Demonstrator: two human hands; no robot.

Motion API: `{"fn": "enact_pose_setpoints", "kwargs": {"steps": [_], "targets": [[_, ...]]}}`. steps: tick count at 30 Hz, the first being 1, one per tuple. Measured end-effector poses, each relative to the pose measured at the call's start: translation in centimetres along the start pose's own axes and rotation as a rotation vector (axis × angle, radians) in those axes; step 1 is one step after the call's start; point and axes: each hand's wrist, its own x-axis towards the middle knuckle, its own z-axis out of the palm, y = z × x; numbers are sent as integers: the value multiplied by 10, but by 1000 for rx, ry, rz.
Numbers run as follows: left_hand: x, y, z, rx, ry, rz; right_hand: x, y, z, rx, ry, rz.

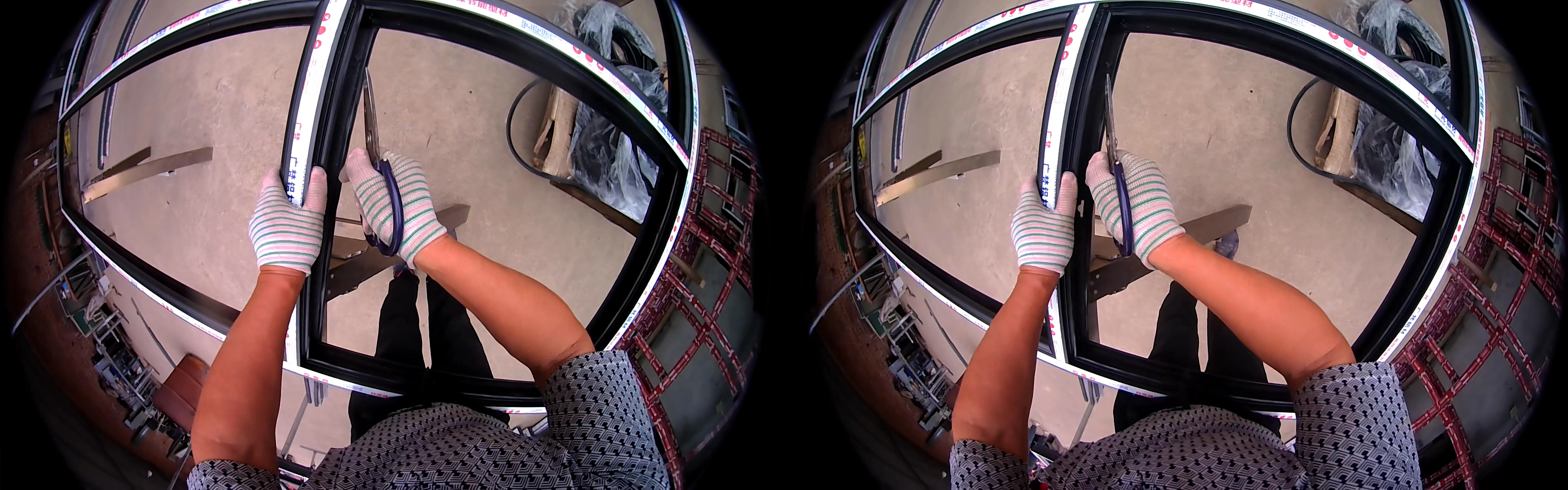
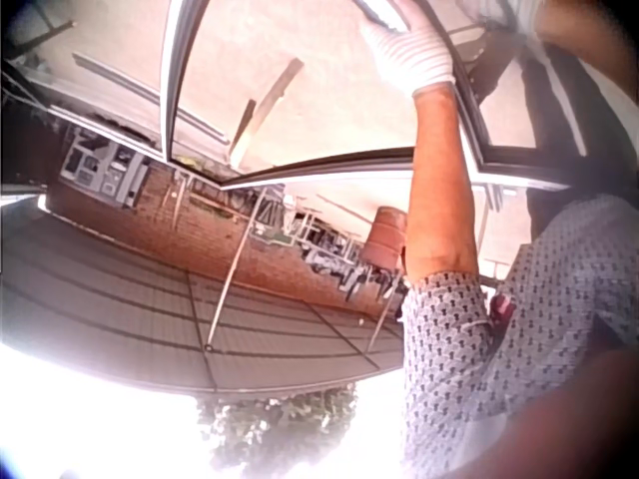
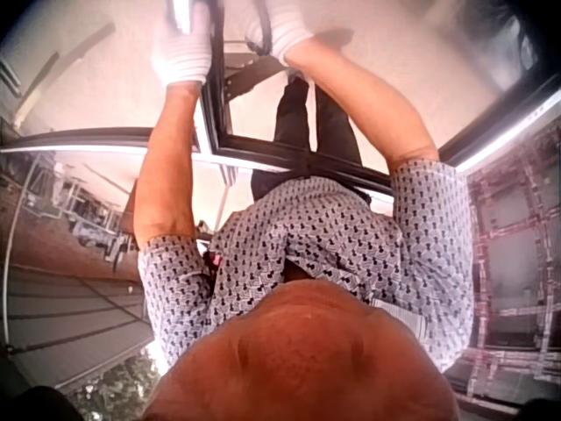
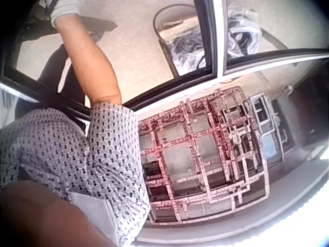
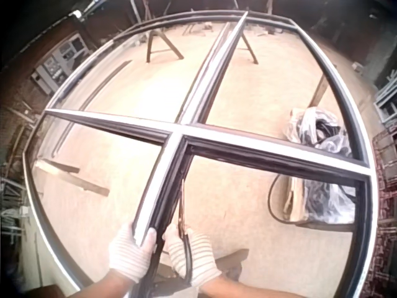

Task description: The person installs a black rubber seal into the groove of a white window frame. They use shears to cut the seal at the corners and along the edges to fit the frame's dimensions. The person works on a single frame, ensuring the seal is properly seated in the channel.

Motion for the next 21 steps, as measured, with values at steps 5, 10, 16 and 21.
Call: {"fn": "enact_pose_setpoints", "kwargs": {"steps": [5,10,16,21], "targets": [[0,-4,3,33,26,28,11,-8,-3,-110,-26,77],[0,-3,3,-4,-9,-8,23,-21,-9,-175,-96,196],[1,-7,3,25,2,20,47,-17,-3,-133,-83,214],[1,0,1,-44,-22,-47,49,-21,-9,-140,-78,202]]}}
